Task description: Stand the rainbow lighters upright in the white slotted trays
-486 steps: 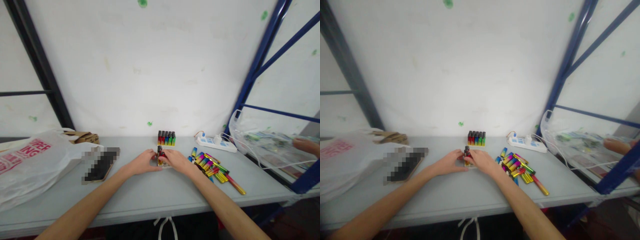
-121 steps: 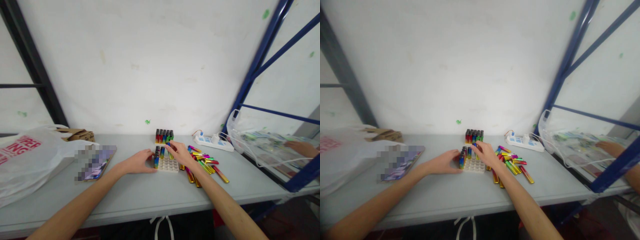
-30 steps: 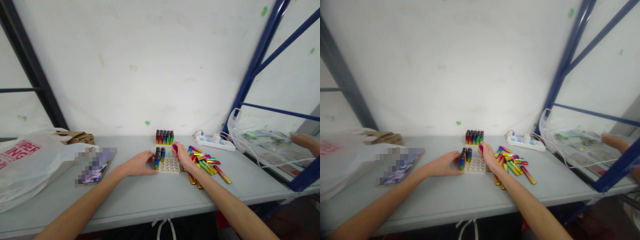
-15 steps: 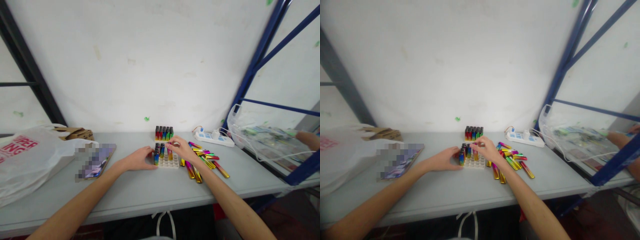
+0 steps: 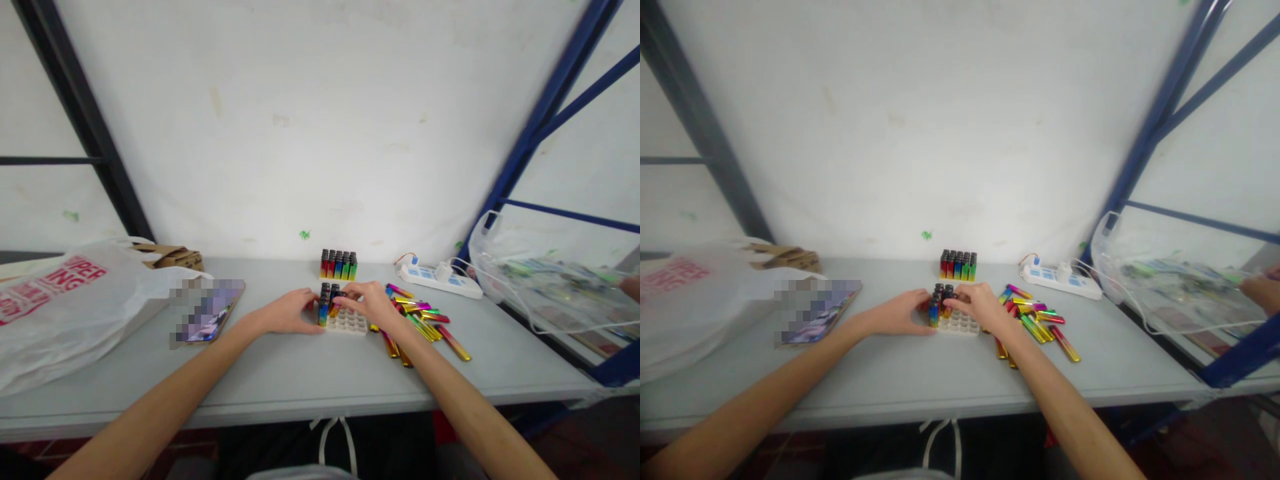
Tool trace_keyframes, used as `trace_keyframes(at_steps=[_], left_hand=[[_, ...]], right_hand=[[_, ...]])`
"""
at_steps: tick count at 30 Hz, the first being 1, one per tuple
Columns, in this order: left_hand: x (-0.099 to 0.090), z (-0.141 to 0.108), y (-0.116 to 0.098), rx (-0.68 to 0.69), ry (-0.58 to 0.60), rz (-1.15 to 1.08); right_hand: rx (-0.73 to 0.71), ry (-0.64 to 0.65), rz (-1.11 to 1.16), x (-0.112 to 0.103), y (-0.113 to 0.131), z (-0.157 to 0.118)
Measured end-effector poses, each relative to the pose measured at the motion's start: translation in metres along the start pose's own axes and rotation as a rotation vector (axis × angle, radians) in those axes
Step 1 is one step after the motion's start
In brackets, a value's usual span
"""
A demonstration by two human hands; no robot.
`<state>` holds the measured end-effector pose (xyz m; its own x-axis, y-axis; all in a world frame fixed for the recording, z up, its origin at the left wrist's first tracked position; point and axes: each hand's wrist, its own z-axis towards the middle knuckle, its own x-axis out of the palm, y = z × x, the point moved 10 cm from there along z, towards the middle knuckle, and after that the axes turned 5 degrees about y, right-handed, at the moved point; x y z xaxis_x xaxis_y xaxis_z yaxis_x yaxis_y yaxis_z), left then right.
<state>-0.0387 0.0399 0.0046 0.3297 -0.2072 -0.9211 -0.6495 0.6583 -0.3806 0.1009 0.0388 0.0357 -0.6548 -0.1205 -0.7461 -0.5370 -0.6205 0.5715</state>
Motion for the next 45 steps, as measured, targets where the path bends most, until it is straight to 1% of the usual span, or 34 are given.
trace_keyframes(at_steps=[3,5,7,9,11,13,14,15,17,18,19,21,24,26,27,29,31,32,34,36,37,39,42,45], left_hand=[[-0.001,0.000,-0.001,0.014,-0.008,0.006],[0.000,0.000,0.000,0.001,-0.003,0.012],[0.001,0.000,0.001,-0.007,0.006,0.017],[0.001,0.000,0.001,0.001,0.009,0.012],[0.000,0.000,0.000,0.010,0.005,-0.002],[-0.001,0.000,0.000,0.006,0.005,-0.013],[-0.001,0.000,0.000,0.000,0.008,-0.015],[-0.001,0.000,0.000,-0.005,0.012,-0.013],[-0.001,0.000,0.001,-0.007,0.015,-0.008],[-0.001,0.000,0.001,-0.006,0.014,-0.006],[-0.001,0.000,0.002,-0.005,0.012,-0.006],[0.000,0.000,0.003,-0.003,0.005,-0.007],[0.001,0.000,0.005,-0.003,-0.007,-0.006],[0.001,0.000,0.005,-0.002,-0.009,-0.003],[0.001,0.000,0.004,-0.004,-0.007,-0.001],[0.001,-0.001,0.004,-0.010,-0.002,0.004],[0.000,-0.001,0.004,-0.017,-0.001,0.006],[0.000,-0.002,0.004,-0.019,-0.001,0.005],[0.000,-0.002,0.003,-0.021,-0.002,0.006],[0.000,-0.002,0.002,-0.017,0.000,0.011],[0.000,-0.002,0.002,-0.015,0.002,0.013],[0.000,-0.002,0.001,-0.013,0.001,0.014],[-0.001,-0.002,0.001,-0.012,-0.006,0.007],[0.000,-0.001,0.000,0.001,0.004,-0.002]], right_hand=[[-0.031,0.020,-0.141,0.008,0.006,0.004],[-0.012,0.009,-0.238,0.010,0.007,0.006],[0.029,0.013,-0.295,0.009,0.004,0.007],[0.072,0.015,-0.301,-0.001,-0.006,0.006],[0.132,-0.042,-0.314,-0.025,-0.026,0.003],[0.244,-0.167,-0.411,-0.060,-0.055,-0.006],[0.313,-0.186,-0.467,-0.074,-0.073,-0.011],[0.376,-0.168,-0.512,-0.083,-0.092,-0.016],[0.532,-0.029,-0.587,-0.087,-0.132,-0.026],[0.558,0.010,-0.588,-0.087,-0.145,-0.031],[0.574,0.046,-0.588,-0.085,-0.154,-0.034],[0.568,0.079,-0.573,-0.081,-0.163,-0.037],[0.546,0.068,-0.577,-0.081,-0.161,-0.034],[0.515,0.004,-0.561,-0.085,-0.152,-0.028],[0.484,-0.053,-0.497,-0.087,-0.146,-0.025],[0.385,-0.182,-0.225,-0.088,-0.130,-0.019],[0.268,-0.266,0.167,-0.081,-0.113,-0.013],[0.227,-0.270,0.341,-0.073,-0.104,-0.009],[0.207,-0.251,0.621,-0.054,-0.090,-0.003],[0.228,-0.225,0.742,-0.037,-0.076,0.001],[0.251,-0.230,0.749,-0.032,-0.072,0.001],[0.290,-0.283,0.678,-0.028,-0.069,0.001],[0.298,-0.387,0.461,-0.031,-0.066,-0.003],[0.298,-0.429,0.256,-0.031,-0.064,-0.005]])
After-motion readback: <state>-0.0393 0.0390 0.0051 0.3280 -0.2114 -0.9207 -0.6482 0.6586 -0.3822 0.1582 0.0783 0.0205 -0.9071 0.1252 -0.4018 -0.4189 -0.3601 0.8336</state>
